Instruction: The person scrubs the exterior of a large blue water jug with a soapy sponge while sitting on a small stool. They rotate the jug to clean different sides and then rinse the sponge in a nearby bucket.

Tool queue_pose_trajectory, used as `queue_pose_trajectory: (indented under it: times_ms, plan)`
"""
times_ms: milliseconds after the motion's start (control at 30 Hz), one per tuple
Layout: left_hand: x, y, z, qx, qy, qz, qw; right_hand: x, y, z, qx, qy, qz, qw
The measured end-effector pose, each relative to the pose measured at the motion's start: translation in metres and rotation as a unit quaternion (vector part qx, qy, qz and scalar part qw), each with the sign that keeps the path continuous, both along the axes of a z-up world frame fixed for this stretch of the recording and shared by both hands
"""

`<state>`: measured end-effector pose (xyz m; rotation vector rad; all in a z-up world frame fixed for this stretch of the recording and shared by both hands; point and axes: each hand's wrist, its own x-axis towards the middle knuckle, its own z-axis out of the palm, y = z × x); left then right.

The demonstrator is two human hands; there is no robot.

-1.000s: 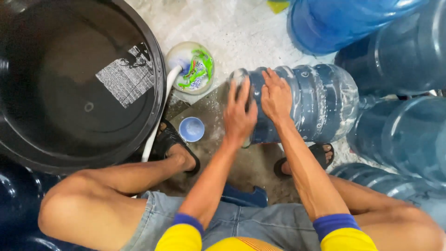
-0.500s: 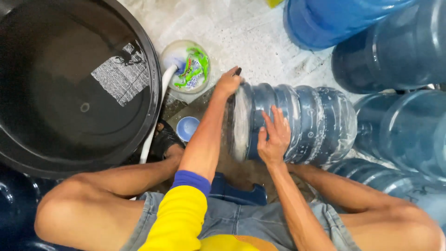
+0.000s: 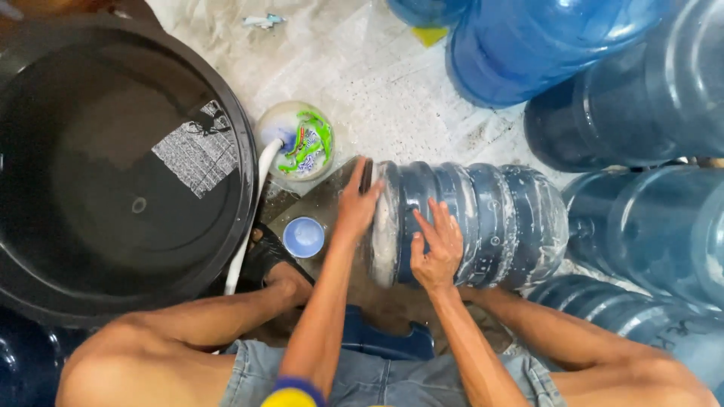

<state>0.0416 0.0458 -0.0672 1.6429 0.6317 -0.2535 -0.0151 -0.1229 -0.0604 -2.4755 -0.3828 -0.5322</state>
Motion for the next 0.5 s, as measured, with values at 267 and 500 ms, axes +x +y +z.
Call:
queue_pose_trajectory:
  times_ms: [267,500]
  plan:
    - [0.097,0.007,-0.137,0.237,0.030,-0.172,0.956,-0.001,0.006,0.002,-0.008,-0.046,0.008,0.999]
    - [-0.057,-0.057,0.083,0.302,-0.039,-0.187,0.934,-0.024,-0.004,-0.004,0.044,-0.022,-0.024,0.998]
